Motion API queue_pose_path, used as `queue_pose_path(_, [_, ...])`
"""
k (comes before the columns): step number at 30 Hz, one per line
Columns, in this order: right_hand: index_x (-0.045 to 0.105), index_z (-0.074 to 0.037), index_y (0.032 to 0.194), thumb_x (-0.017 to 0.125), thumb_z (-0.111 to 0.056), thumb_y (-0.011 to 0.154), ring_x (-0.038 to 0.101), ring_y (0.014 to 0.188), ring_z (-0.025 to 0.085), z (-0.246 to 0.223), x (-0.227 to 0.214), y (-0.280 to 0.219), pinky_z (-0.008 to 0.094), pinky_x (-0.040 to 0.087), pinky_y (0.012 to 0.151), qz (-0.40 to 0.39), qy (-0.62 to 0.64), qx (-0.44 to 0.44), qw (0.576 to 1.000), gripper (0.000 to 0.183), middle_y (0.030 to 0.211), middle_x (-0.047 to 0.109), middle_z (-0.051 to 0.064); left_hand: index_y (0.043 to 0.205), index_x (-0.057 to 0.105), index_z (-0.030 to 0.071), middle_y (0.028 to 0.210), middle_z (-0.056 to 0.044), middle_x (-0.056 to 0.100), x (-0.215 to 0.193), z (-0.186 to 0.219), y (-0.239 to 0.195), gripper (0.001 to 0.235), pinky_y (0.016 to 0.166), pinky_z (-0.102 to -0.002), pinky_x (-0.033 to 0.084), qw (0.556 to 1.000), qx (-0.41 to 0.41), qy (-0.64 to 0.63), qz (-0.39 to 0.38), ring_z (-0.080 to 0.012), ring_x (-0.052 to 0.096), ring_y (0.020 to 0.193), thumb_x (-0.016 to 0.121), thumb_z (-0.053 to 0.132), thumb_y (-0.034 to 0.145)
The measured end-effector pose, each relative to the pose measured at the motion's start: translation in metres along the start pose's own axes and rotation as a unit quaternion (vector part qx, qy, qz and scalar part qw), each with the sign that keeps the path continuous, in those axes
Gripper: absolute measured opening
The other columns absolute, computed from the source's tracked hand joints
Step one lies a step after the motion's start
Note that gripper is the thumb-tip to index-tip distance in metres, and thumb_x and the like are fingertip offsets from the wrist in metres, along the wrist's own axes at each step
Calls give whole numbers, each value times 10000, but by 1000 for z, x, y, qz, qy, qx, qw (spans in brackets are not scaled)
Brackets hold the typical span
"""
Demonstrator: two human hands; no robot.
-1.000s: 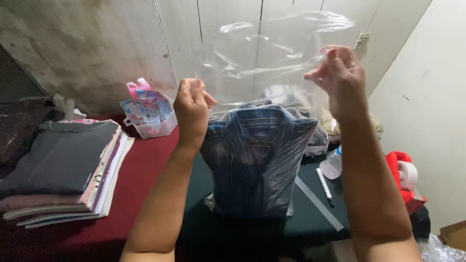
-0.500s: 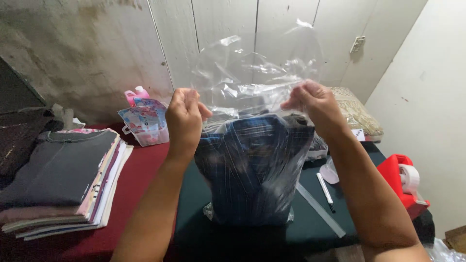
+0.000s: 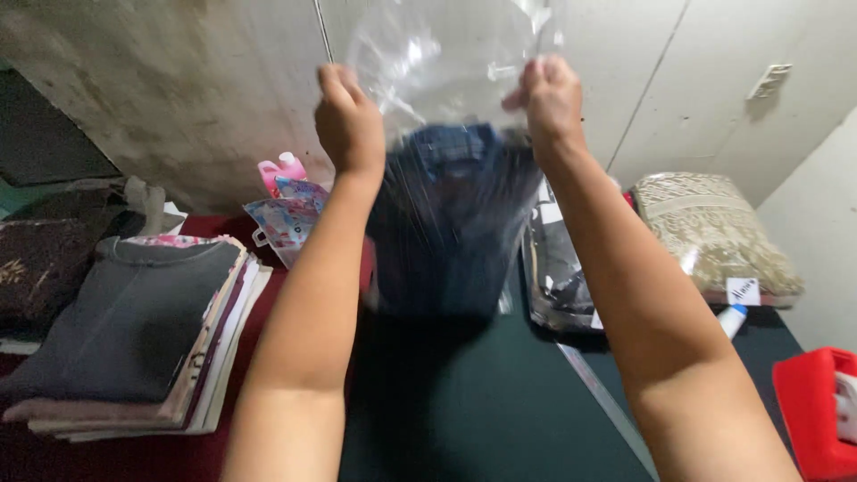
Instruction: Pack folded clothes into plastic bags and seal them using a ruler and tape.
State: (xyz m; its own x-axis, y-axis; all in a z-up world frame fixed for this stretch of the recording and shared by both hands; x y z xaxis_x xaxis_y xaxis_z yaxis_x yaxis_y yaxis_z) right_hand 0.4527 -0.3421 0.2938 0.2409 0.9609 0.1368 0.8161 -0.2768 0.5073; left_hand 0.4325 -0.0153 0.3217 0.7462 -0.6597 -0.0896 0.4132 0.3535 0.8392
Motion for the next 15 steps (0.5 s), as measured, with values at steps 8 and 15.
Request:
queue_pose_path(8, [589, -86, 1011, 526, -318, 1128, 615, 716, 125, 3, 27, -52, 288, 513, 678, -15, 44, -73, 996, 267, 799, 608, 17, 1008, 593, 69, 886, -39, 626, -6, -73, -48, 197, 690, -335, 484, 957, -165, -226, 78, -184, 577, 766, 526, 241, 1077])
queue_pose_path(15, [558, -85, 1005, 518, -317, 1154, 468, 733, 90, 74, -18, -240, 256, 412, 670, 41, 46, 17, 998, 279, 824, 506, -15, 951, 521, 79, 796, 26, 463, -77, -101, -237, 162, 639, -273, 386, 907, -231, -349, 57, -102, 427, 705, 466, 174, 1070])
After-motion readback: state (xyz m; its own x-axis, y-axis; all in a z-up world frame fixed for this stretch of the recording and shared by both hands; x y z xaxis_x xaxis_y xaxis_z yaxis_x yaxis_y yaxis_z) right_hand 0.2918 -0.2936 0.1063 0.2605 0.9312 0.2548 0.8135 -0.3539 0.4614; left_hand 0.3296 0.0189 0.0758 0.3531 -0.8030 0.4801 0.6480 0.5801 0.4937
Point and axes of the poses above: each hand's wrist, its own y-axis towards the middle knuckle, its own x-axis out of the palm, z = x × y, the point moved 9 cm from there along y, towards the middle knuckle
